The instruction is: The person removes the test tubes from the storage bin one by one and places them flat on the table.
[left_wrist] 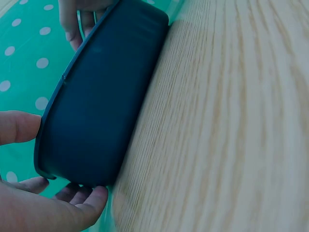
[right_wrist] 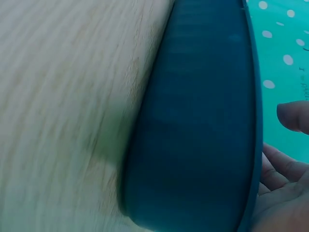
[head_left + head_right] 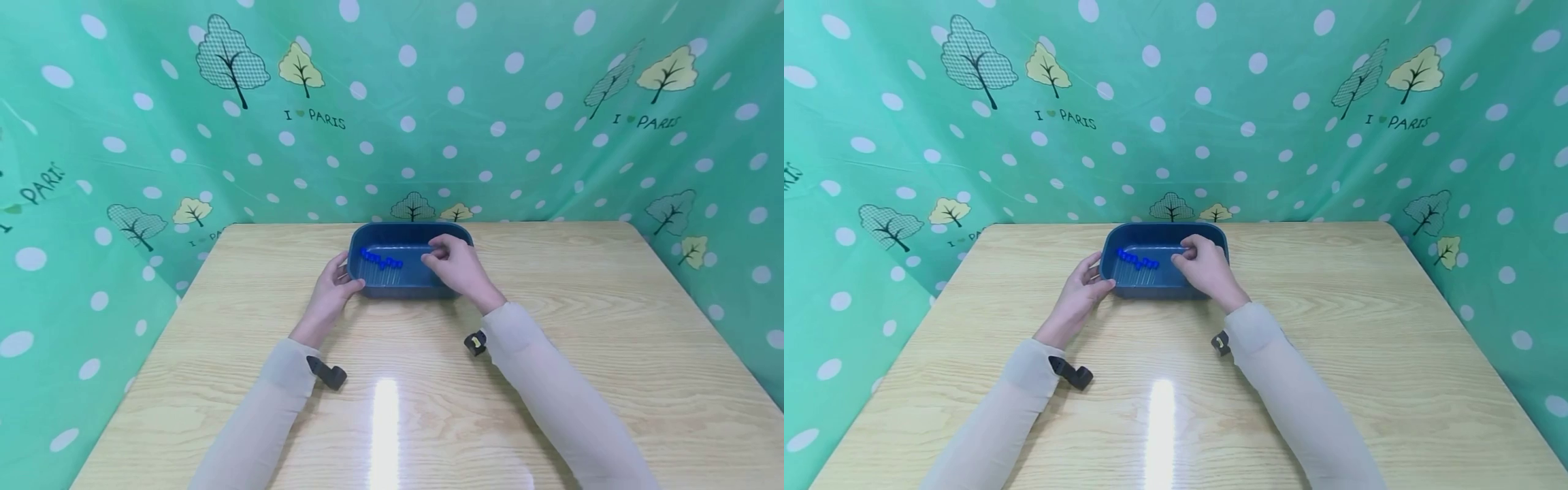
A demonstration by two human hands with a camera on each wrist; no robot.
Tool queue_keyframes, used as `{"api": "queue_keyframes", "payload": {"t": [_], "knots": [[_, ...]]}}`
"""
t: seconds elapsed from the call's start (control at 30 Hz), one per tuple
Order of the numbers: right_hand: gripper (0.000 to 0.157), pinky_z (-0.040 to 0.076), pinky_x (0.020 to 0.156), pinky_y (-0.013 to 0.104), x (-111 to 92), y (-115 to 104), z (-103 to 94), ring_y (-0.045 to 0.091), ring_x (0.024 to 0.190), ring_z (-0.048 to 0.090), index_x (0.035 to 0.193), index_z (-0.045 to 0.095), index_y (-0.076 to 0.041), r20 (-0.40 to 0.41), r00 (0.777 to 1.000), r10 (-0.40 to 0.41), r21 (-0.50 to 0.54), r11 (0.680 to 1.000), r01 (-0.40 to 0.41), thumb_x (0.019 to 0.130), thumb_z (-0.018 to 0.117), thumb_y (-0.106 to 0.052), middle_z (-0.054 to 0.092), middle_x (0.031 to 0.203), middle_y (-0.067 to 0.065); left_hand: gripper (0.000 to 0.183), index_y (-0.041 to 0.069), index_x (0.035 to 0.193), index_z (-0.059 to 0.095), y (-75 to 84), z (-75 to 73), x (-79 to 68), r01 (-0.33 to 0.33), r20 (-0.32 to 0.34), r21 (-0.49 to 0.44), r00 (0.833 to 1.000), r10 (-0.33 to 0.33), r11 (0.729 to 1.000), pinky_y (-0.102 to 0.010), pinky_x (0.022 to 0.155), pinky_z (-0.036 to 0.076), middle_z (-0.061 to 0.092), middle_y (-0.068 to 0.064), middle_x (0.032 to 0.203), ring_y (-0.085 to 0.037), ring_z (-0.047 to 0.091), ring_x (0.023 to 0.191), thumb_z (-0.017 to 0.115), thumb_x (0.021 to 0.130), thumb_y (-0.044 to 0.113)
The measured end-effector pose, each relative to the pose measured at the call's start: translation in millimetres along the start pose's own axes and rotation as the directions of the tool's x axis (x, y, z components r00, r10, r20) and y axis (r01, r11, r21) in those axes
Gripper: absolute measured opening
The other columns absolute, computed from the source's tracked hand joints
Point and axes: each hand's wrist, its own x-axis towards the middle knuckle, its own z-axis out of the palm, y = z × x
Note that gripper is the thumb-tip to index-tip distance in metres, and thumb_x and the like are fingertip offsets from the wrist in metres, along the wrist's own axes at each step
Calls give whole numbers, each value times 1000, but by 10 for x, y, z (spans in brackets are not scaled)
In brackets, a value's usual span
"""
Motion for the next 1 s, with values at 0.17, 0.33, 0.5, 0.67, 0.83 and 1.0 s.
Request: {"api": "queue_keyframes", "payload": {"t": [0.17, 0.33, 0.5, 0.67, 0.83, 1.0], "knots": [[46, 53, 77, 38, 90, -21, 47, 21, 91, 62, 128, 54, -5, 12, 999, 47, -54, 997, -46, 92, 61, -32, 65, 102, 6, 75, 15, 149, 29, -8, -2, 1, -1, -1, 2, 1000, 1, 1000, -39, 106, 40, 39, -18, 144, -29, 40, 132, 65, 85, 2], [45, 53, 73, 37, 172, -40, 105, 19, 88, 62, 127, 55, -6, 38, 996, 76, -97, 993, -72, 92, 61, -34, 65, 100, 5, 74, 13, 149, 29, -6, 1, 1, -15, 1, -3, 1000, 15, 1000, -40, 106, 40, 39, -20, 144, -31, 40, 132, 64, 85, 1], [46, 53, 66, 34, 237, -50, 165, 18, 76, 64, 128, 53, -4, 80, 992, 98, -110, 990, -88, 93, 61, -33, 65, 90, 5, 74, 12, 149, 28, -12, -2, 7, -18, 9, -16, 1000, 18, 1000, -41, 107, 39, 38, -21, 144, -31, 39, 133, 64, 86, 0], [47, 53, 66, 34, 277, -63, 214, 18, 72, 64, 128, 52, -3, 119, 984, 135, -120, 985, -120, 93, 61, -33, 66, 87, 7, 75, 11, 150, 26, -1, -11, 9, -7, 25, -41, 1000, 8, 999, -42, 108, 37, 35, -22, 146, -33, 36, 135, 63, 86, -2], [48, 54, 70, 36, 313, -56, 255, 18, 74, 64, 128, 52, -3, 131, 981, 146, -142, 982, -127, 92, 61, -34, 66, 86, 6, 75, 6, 150, 24, 127, 10, -70, 5, 33, -37, 999, -4, 999, -44, 108, 36, 33, -27, 146, -38, 34, 135, 61, 86, -5], [49, 54, 71, 37, 364, -44, 288, 20, 72, 66, 128, 51, -2, 165, 973, 163, -155, 978, -138, 92, 62, -33, 68, 88, 9, 74, 5, 150, 23, 186, 31, -111, 10, 25, -27, 1000, -9, 1000, -44, 108, 36, 32, -28, 146, -39, 34, 135, 60, 87, -6]]}}
